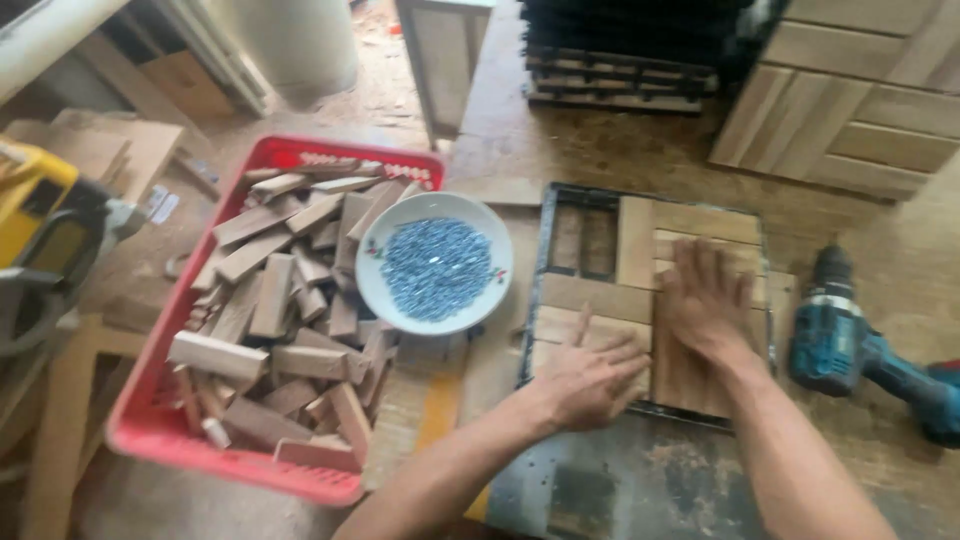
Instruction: Assembling wooden floor tiles by placing wooden slats into a plastic grid and fastening them with screws using a power drill.
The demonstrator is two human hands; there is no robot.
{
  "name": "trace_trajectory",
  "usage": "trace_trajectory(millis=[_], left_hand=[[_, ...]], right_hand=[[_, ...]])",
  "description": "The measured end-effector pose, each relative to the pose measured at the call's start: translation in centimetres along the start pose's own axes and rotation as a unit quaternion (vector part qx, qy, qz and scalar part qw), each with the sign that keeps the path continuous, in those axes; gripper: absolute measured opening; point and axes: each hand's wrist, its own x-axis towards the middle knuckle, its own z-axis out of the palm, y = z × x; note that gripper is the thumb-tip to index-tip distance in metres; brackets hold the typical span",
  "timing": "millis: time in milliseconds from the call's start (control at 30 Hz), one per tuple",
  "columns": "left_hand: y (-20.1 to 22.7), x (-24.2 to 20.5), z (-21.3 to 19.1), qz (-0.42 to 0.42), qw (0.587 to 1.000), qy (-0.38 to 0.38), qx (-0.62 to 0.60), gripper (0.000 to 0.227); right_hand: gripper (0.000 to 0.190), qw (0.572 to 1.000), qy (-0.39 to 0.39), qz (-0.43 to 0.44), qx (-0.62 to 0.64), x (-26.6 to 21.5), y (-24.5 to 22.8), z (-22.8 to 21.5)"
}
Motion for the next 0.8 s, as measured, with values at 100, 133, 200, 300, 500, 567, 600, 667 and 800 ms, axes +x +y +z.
trace_trajectory(millis=[100, 133, 200, 300, 500, 567, 600, 667, 800], left_hand=[[1.7, -7.8, -4.1, -0.027, 0.969, 0.226, -0.091, 0.034], [0.3, -10.4, -5.7, -0.052, 0.968, 0.235, -0.069, 0.034], [-0.4, -15.9, -8.0, -0.149, 0.904, 0.395, -0.071, 0.023], [-5.8, -23.4, -8.1, -0.349, 0.787, 0.508, -0.008, 0.019], [-20.0, -34.9, -3.2, -0.649, 0.632, 0.422, -0.039, 0.043], [-21.2, -34.6, -6.3, -0.712, 0.567, 0.413, -0.011, 0.051], [-22.0, -34.1, -7.9, -0.765, 0.507, 0.397, 0.011, 0.061], [-25.3, -34.1, -8.4, -0.766, 0.498, 0.406, -0.03, 0.08], [-31.9, -34.4, -4.8, -0.722, 0.548, 0.403, 0.128, 0.116]], right_hand=[[0.072, 0.995, 0.094, 0.002, -0.014, 1.1, 3.5, 4.8], [0.072, 0.995, 0.09, -0.032, -0.01, 0.1, 0.3, 3.1], [0.065, 0.989, 0.114, -0.039, 0.09, -3.9, -3.4, -0.5], [0.037, 0.772, 0.365, -0.262, -0.45, -6.4, -1.5, 4.3], [0.078, 0.95, 0.091, -0.275, 0.118, -12.6, -15.6, 7.9], [0.079, 0.947, 0.065, -0.304, 0.076, -12.9, -18.0, 9.5], [0.081, 0.945, 0.043, -0.322, 0.034, -13.0, -19.1, 10.3], [0.076, 0.936, 0.08, -0.343, -0.017, -12.2, -19.5, 11.9], [0.069, 0.922, 0.107, -0.372, -0.032, -12.5, -19.4, 12.2]])
